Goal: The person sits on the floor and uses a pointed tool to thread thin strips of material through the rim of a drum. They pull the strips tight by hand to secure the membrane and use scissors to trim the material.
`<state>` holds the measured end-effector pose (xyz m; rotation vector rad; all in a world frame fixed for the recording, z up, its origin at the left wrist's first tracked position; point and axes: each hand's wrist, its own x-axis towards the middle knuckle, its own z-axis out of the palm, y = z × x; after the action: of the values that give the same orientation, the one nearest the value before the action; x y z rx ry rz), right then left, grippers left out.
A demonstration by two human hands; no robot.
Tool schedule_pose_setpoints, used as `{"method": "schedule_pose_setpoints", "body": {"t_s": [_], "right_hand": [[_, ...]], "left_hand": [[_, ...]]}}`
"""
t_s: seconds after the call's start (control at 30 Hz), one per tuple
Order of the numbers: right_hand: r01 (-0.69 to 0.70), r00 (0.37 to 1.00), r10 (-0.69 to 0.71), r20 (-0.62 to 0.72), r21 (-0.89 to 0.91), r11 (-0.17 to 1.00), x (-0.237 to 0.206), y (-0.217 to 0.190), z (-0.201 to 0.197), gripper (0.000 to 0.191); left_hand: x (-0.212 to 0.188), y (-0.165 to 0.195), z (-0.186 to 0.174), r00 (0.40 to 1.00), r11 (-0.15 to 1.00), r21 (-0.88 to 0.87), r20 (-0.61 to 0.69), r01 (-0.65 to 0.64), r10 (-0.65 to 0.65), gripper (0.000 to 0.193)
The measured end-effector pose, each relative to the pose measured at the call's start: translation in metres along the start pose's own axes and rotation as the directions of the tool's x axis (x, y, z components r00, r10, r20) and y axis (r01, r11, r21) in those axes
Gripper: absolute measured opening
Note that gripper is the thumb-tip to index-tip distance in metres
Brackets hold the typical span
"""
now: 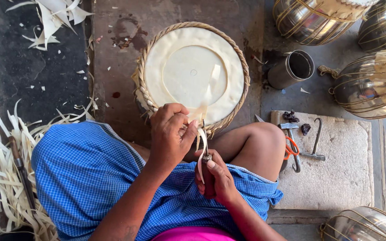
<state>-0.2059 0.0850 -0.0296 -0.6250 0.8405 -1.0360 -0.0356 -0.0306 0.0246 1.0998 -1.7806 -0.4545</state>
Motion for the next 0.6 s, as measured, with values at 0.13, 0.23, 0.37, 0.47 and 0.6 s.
{"method": "schedule_pose_setpoints", "body": {"t_s": [0.13, 0.23, 0.37, 0.47, 0.6], "right_hand": [[-0.008, 1.000, 0.008, -0.010, 0.018, 1.000, 0.002, 0.003, 0.001, 0.050], [0.012, 1.000, -0.013, -0.016, -0.023, 1.000, 0.002, -0.004, 0.008, 0.051], [0.035, 0.999, -0.036, -0.001, -0.046, 0.998, -0.003, 0.001, -0.004, 0.052], [0.011, 0.998, -0.014, 0.055, 0.062, 0.998, 0.001, 0.021, -0.023, 0.049], [-0.112, 0.960, -0.002, 0.280, 0.391, 0.913, 0.010, 0.000, -0.020, 0.038]], "left_hand": [[-0.001, 0.000, 0.004, 1.000, 1.000, 0.026, -0.020, -0.005, 0.005, 0.017], [-0.002, 0.001, 0.007, 0.999, 0.999, 0.049, -0.032, -0.008, 0.010, 0.017], [0.000, 0.004, 0.010, 0.999, 0.997, 0.077, -0.032, 0.009, -0.006, 0.017], [0.000, 0.008, 0.013, 1.000, 0.990, 0.138, -0.027, -0.010, 0.014, 0.016], [0.001, 0.008, 0.014, 0.998, 0.990, 0.133, 0.022, -0.053, 0.051, 0.017]]}}
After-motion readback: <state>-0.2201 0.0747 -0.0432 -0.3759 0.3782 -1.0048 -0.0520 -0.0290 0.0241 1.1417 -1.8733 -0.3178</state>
